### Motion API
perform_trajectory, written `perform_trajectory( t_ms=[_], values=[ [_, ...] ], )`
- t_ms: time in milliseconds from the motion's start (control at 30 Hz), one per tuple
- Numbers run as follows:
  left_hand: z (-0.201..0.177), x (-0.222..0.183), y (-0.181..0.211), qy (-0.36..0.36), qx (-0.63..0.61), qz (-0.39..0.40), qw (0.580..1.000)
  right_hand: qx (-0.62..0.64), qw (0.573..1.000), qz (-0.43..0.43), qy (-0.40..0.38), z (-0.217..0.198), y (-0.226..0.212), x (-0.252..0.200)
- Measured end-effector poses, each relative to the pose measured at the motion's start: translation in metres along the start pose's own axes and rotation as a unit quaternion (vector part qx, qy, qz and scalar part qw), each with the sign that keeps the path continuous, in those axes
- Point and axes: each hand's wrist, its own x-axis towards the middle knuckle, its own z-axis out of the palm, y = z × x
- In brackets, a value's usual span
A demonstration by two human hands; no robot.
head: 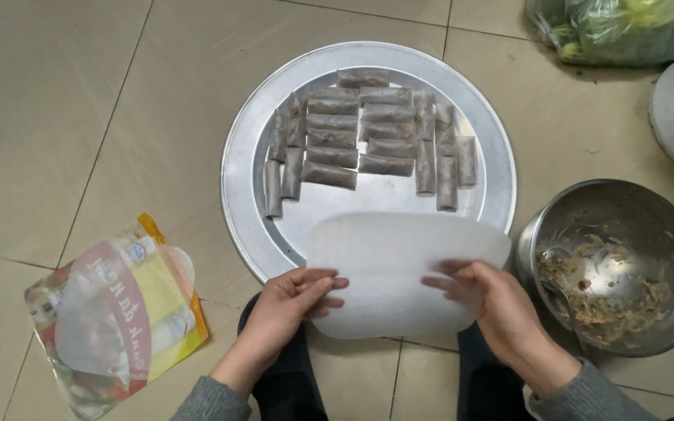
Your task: Rolling food filling into wrappers on a large metal tray.
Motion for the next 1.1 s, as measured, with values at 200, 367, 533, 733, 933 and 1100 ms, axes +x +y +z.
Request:
perform_trajectory(
  t_ms=[200, 367, 533, 733, 933, 1100],
  values=[
    [0.008, 0.015, -0.021, -0.029, 0.024, 0.039, 0.999, 0.03, 0.997, -0.065, 0.019, -0.025, 0.025, 0.028],
    [0.016, 0.021, -0.021, -0.022, -0.037, 0.008, 0.999, -0.006, 0.99, -0.108, 0.086, -0.015, 0.0, 0.002],
    [0.018, 0.063, -0.035, 0.017, -0.243, -0.05, 0.969, 0.024, 0.947, -0.279, 0.157, -0.053, 0.011, 0.007],
    [0.036, 0.112, -0.056, 0.079, -0.245, -0.072, 0.964, -0.133, 0.919, -0.286, 0.236, -0.109, 0.035, 0.004],
    [0.045, 0.085, -0.056, 0.09, -0.104, -0.095, 0.986, -0.481, 0.787, -0.232, 0.308, -0.213, 0.064, 0.015],
    [0.058, 0.054, -0.059, 0.029, -0.074, -0.185, 0.979, -0.565, 0.773, -0.1, 0.27, -0.214, 0.058, 0.004]
  ],
)
